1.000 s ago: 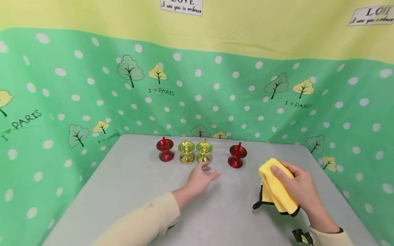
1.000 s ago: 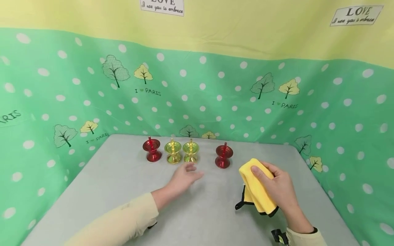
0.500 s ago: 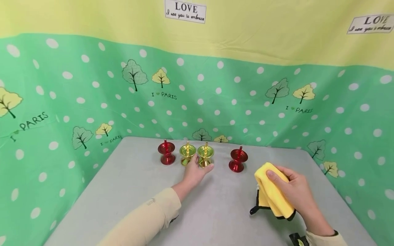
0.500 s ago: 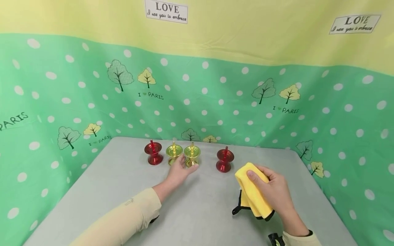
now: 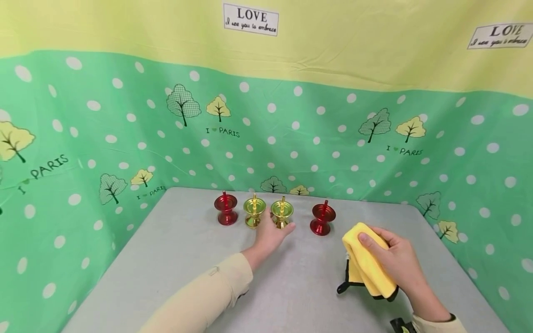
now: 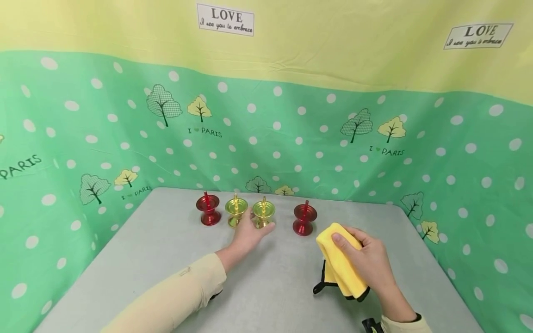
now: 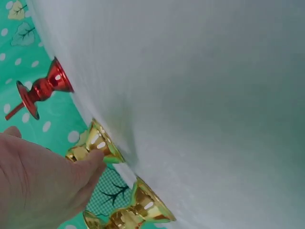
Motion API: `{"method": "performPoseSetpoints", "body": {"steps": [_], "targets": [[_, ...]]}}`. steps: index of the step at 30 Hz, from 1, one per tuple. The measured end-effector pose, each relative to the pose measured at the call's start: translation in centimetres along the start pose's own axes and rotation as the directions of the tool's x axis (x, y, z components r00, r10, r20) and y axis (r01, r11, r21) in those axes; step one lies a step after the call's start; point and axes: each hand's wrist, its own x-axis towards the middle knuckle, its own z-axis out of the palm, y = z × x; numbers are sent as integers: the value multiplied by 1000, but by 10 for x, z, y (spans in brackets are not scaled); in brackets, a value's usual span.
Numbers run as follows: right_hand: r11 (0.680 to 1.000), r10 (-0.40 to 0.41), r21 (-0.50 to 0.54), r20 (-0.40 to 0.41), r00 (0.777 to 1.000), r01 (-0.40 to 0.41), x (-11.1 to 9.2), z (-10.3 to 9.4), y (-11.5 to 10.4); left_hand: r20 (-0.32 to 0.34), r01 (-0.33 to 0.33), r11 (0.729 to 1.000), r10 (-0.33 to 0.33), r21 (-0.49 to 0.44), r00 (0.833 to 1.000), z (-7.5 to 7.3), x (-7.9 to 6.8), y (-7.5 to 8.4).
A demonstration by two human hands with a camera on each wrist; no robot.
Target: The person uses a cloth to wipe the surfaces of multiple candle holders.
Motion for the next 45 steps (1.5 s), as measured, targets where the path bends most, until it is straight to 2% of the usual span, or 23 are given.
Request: {"method": "performPoseSetpoints", "body": {"steps": [7, 13, 17, 22, 24, 27, 31, 33, 34, 35, 36, 37, 38, 39, 40, 41, 42, 43, 44, 45], "targets": [[1000, 8, 1, 7, 1000, -8, -1, 1, 1, -12, 37, 998, -36, 57, 999, 7, 18, 1], [1000, 13, 4, 9, 1000, -13, -3, -1, 0, -40, 63, 997, -61, 49, 997, 13, 32, 3], [1000, 10, 10, 9, 1000, -11, -4, 0, -1, -68, 50, 997, -46, 56, 997, 16, 39, 1], [1000, 7, 8, 6, 1000, -7, -6, 0, -3, -68, -4, 990, 14, 140, 998, 11, 42, -1], [1000, 6, 2, 2, 1000, -6, -6, -1, -5, -37, -41, 984, 48, 175, 998, 6, 40, 0], [1000, 6, -5, 0, 1000, -6, -7, -1, -8, 47, -94, 977, 87, 189, 995, -6, 34, 3], [1000, -13, -19, -4, 1000, 13, -8, -1, -15, 176, -146, 973, 114, 181, 978, -27, 18, 10], [997, -59, -43, -26, 998, 58, -10, 2, -19, 239, -167, 969, 122, 182, 963, -38, 7, 14], [992, -111, -69, -49, 993, 107, -11, 5, -21, 274, -184, 965, 129, 187, 953, -43, 2, 16], [977, -195, -102, -76, 978, 187, -12, 8, -23, 307, -199, 960, 132, 199, 942, -49, -3, 19], [946, -303, -149, -99, 948, 287, -12, 11, -25, 344, -225, 951, 143, 212, 928, -54, -8, 21], [889, -431, -223, -115, 895, 400, -13, 15, -28, 378, -249, 943, 153, 220, 913, -59, -13, 24], [802, -566, -310, -122, 815, 510, -13, 19, -32, 406, -269, 935, 160, 229, 900, -65, -17, 27], [687, -698, -395, -122, 706, 610, -13, 24, -36, 431, -283, 930, 162, 234, 888, -70, -21, 30], [556, -805, -471, -103, 584, 685, -14, 30, -41, 454, -292, 929, 164, 228, 876, -75, -25, 33], [424, -884, -531, -69, 462, 733, -14, 35, -48, 470, -293, 930, 161, 223, 868, -80, -28, 37], [304, -935, -573, -29, 353, 761, -15, 40, -54, 485, -291, 932, 158, 213, 860, -85, -31, 40], [201, -966, -601, 8, 258, 773, -15, 46, -60, 498, -286, 937, 154, 201, 853, -89, -34, 44], [118, -982, -615, 45, 184, 780, -16, 52, -66, 509, -279, 942, 148, 190, 848, -92, -37, 47], [53, -989, -619, 75, 126, 783, -17, 57, -71, 523, -276, 944, 145, 182, 840, -95, -39, 49]]}}
